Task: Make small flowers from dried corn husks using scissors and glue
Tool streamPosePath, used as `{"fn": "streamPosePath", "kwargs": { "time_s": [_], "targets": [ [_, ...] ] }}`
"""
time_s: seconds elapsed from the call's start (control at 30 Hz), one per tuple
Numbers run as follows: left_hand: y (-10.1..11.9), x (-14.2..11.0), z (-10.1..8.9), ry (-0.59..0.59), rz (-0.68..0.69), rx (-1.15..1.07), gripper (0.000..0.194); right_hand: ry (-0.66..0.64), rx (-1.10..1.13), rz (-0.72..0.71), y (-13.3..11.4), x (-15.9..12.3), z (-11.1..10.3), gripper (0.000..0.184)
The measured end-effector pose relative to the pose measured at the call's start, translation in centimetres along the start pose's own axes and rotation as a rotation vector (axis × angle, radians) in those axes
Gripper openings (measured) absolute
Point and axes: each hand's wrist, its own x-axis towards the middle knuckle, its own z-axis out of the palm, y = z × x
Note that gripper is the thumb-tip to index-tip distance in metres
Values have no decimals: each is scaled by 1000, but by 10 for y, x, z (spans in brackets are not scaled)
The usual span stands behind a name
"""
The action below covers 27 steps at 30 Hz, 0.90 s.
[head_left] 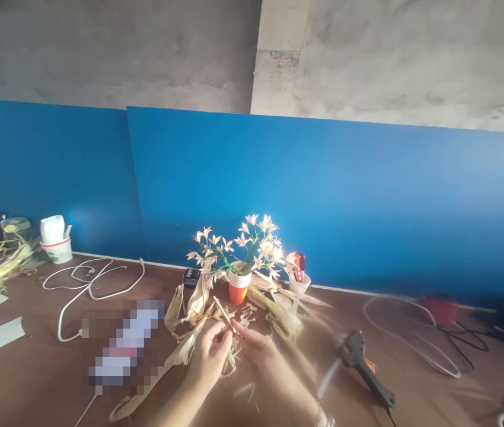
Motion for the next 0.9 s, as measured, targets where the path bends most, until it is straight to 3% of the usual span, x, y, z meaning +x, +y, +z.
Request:
{"fn": "streamPosePath", "kwargs": {
  "time_s": [0.17, 0.3, 0.4, 0.53, 0.63, 0.77, 0.83, 0.9],
  "targets": [
    [-2, -1, 7, 88, -97, -26, 26, -8, -433, -95, -7, -1, 7, 45],
    [3, -2, 11, 142, -86, 24, 30, 81, -889, -150, -4, -4, 14, 67],
    [5, -3, 9, 159, -63, 70, 31, 132, -1104, -71, -4, -1, 7, 79],
    [2, 1, -5, 223, -13, 94, 32, 280, -1261, 96, -6, 5, -18, 83],
    [-3, 9, -18, 283, -47, 55, 36, 314, -1320, 123, -4, 6, -30, 78],
    [-3, 14, -24, 149, 32, 126, 37, 439, -1316, -32, -2, 3, -25, 49],
    [-1, 12, -22, 39, 105, 215, 33, 430, -1129, -148, -5, 0, -17, 31],
    [1, 8, -19, -74, 182, 299, 30, 330, -806, -176, -9, -2, -9, 23]
  ]
}}
